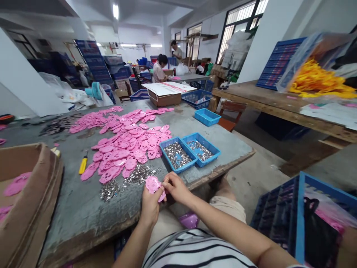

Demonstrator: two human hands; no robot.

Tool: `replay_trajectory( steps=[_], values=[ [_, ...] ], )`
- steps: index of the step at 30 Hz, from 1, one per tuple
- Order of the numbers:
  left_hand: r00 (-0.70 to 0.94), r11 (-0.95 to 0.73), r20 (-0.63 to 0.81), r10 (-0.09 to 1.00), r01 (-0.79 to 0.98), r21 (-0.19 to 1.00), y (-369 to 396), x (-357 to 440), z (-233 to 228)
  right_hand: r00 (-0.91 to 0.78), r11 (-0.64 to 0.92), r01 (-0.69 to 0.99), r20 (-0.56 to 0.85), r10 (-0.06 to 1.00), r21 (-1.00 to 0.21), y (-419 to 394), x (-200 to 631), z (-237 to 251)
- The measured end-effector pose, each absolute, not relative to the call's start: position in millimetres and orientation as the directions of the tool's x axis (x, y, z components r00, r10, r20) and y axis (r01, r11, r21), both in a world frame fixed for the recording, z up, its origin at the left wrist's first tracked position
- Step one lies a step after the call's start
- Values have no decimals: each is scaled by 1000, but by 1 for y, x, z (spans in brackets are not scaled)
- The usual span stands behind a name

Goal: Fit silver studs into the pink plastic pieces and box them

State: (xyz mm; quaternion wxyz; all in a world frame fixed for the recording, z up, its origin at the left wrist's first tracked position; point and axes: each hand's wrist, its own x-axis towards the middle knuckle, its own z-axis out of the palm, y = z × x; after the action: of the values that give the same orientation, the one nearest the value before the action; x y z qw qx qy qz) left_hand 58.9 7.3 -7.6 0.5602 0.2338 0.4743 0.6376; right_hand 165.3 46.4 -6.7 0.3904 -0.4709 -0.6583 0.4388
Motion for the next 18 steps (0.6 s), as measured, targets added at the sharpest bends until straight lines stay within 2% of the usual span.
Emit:
replay_trajectory(
  steps=[7, 13, 18],
  values=[
    [-238, 50, -171, 956, -442, 896, 13, 47, 8, -255, 196, 212, 140, 957, -957, 59, 169, -12],
    [-245, -19, -86, 966, -398, 917, 38, 39, 21, -114, 161, 235, 137, 984, -959, 66, 181, -26],
    [-221, 0, -109, 969, -442, 897, 44, 42, 28, 5, 136, 225, 140, 990, -965, 74, 199, -21]
  ],
)
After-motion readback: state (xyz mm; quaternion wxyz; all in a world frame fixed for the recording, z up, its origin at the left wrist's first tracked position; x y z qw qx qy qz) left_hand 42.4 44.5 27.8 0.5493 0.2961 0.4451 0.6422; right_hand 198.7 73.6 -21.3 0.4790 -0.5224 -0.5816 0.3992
